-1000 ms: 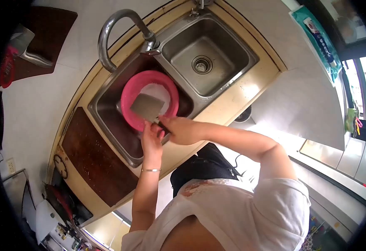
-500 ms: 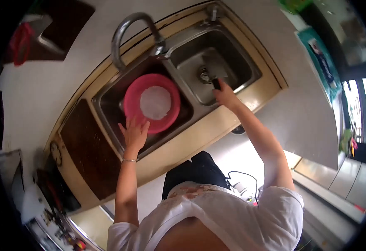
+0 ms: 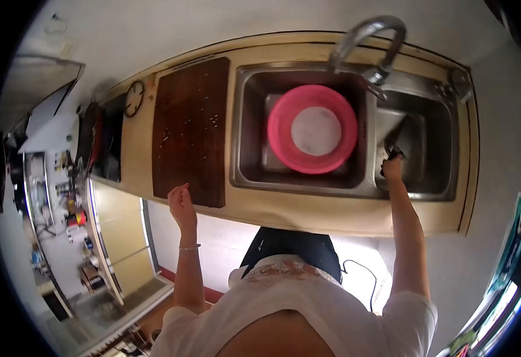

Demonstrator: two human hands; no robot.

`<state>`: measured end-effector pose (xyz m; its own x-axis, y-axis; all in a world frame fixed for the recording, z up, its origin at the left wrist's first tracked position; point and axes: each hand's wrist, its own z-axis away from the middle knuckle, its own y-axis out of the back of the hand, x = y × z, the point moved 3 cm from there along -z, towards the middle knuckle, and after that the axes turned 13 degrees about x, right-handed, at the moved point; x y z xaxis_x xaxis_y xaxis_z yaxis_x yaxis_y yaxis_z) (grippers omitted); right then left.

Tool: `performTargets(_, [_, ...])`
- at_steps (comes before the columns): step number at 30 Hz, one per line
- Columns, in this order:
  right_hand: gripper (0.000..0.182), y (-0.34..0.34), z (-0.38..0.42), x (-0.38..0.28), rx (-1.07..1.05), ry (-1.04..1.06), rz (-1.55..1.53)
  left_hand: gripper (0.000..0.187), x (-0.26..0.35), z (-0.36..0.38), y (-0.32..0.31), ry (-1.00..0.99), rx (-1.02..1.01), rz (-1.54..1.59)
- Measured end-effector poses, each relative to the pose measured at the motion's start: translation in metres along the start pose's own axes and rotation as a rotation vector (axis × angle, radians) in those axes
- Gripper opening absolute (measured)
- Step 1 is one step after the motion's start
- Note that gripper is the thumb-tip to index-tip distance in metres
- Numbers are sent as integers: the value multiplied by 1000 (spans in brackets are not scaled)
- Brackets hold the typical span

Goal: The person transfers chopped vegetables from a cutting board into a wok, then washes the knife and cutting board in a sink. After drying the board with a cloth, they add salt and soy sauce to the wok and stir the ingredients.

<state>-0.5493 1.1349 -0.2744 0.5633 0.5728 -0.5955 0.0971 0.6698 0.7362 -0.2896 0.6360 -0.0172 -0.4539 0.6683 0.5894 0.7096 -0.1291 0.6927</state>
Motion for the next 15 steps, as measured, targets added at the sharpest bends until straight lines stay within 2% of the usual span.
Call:
performTargets(2, [46, -12, -9, 6, 36, 131, 272, 18, -33, -2, 17, 207, 85, 23])
performTargets(3, [58, -8, -2, -11, -14, 42, 327, 18, -39, -3, 24, 218, 110, 10])
performTargets(4, [47, -21, -10, 1, -111, -40, 184, 19, -47, -6, 29, 259, 130, -53])
performTargets(5, [37, -32, -24, 15, -201, 81, 394, 19, -55, -9, 34, 299, 147, -113])
performTargets(7, [34, -127, -143, 168, -303, 168, -32, 20, -74, -13, 35, 295, 167, -134])
performTargets(8, [34, -111, -122, 139, -303, 257, 299, 22, -81, -16, 34, 297, 145, -172])
performTargets(9, [35, -104, -100, 118, -316, 315, 469, 23, -96, -29, 35, 298, 117, -207])
performTargets(13, [35, -86, -87, 105, -358, 586, 872, 28, -146, -57, 22, 233, 84, -319])
performTargets(15, [36, -75, -93, 103, -363, 815, 1105, 31, -165, -78, 13, 144, 7, -436])
